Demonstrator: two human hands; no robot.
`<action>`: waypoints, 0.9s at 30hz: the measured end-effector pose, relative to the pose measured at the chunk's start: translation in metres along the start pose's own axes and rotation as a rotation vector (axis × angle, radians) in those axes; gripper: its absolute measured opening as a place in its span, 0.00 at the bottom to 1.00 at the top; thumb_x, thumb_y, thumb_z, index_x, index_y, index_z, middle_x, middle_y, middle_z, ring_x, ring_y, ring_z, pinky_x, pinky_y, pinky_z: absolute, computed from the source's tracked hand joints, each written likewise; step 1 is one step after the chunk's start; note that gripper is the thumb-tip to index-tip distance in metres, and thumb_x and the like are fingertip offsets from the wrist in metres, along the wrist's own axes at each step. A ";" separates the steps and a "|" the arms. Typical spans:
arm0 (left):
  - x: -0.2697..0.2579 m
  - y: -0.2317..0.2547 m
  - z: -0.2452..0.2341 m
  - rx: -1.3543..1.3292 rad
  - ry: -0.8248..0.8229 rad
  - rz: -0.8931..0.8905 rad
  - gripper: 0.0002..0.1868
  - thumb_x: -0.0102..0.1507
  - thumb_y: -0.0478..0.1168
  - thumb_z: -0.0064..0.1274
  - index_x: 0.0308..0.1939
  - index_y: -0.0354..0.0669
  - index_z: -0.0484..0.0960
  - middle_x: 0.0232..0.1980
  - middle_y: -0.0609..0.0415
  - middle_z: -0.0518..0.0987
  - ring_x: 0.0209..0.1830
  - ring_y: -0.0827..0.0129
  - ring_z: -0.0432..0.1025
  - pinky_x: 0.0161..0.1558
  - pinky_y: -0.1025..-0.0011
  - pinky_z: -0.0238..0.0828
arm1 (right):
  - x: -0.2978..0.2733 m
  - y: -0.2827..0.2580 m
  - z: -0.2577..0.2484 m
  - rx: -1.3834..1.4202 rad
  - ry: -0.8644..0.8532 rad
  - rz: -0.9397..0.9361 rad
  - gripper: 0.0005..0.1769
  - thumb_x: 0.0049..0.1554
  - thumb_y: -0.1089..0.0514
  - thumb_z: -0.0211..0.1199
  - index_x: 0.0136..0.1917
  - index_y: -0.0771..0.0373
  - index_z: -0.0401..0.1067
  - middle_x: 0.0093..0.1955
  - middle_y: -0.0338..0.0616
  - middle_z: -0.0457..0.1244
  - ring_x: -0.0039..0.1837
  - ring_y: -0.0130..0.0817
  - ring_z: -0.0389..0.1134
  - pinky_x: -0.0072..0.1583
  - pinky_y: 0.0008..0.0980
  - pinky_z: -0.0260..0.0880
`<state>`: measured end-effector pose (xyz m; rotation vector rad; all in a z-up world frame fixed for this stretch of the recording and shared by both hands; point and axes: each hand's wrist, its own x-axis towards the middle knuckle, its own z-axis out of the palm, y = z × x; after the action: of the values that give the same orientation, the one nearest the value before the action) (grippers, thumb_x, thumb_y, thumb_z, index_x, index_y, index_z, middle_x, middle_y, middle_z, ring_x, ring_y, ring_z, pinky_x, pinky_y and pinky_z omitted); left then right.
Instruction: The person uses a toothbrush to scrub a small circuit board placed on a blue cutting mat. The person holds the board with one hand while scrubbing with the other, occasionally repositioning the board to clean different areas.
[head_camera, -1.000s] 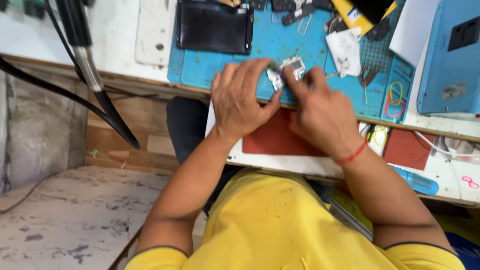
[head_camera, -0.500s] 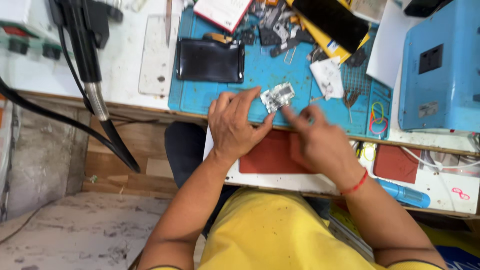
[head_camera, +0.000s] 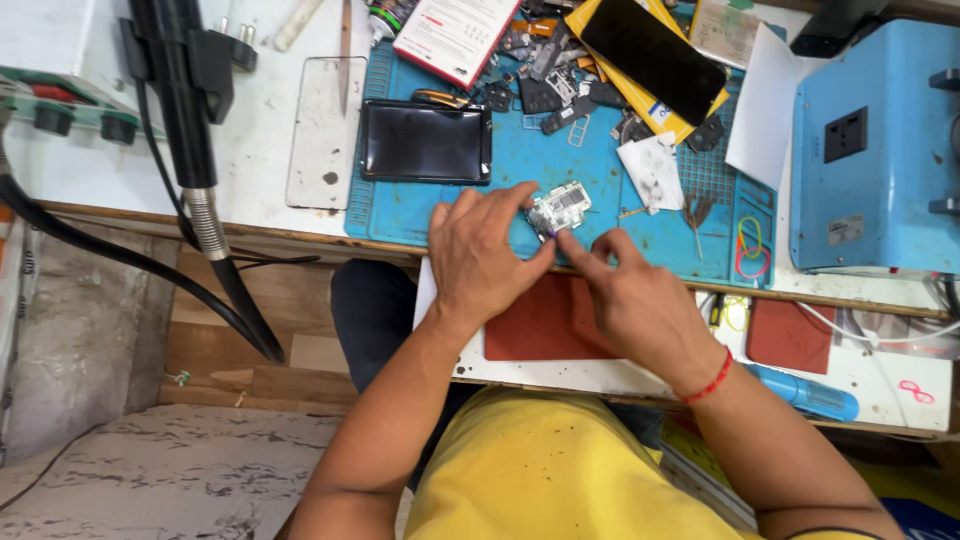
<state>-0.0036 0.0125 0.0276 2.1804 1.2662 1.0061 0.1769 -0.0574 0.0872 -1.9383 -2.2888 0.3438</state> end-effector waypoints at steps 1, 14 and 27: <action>-0.002 0.000 0.001 -0.005 -0.018 -0.012 0.30 0.50 0.47 0.71 0.56 0.49 0.82 0.47 0.61 0.85 0.45 0.66 0.73 0.47 0.61 0.60 | -0.002 0.000 0.001 0.023 0.020 0.000 0.30 0.53 0.63 0.58 0.70 0.54 0.71 0.52 0.53 0.64 0.36 0.58 0.69 0.39 0.51 0.71; -0.014 -0.007 0.005 0.024 0.066 0.067 0.29 0.55 0.51 0.70 0.58 0.48 0.83 0.49 0.59 0.84 0.46 0.64 0.72 0.49 0.62 0.62 | -0.008 -0.001 0.009 -0.033 0.018 0.065 0.35 0.54 0.68 0.53 0.73 0.49 0.68 0.53 0.53 0.64 0.37 0.57 0.69 0.41 0.50 0.73; -0.015 0.001 0.005 0.052 0.078 0.064 0.28 0.54 0.51 0.70 0.56 0.50 0.82 0.54 0.59 0.84 0.49 0.65 0.72 0.51 0.62 0.62 | -0.017 0.003 0.011 0.052 0.087 0.153 0.36 0.53 0.65 0.57 0.75 0.51 0.65 0.55 0.57 0.63 0.41 0.61 0.70 0.43 0.52 0.73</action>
<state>-0.0035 -0.0011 0.0193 2.2545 1.2777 1.1055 0.1801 -0.0751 0.0770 -2.0654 -2.0637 0.3230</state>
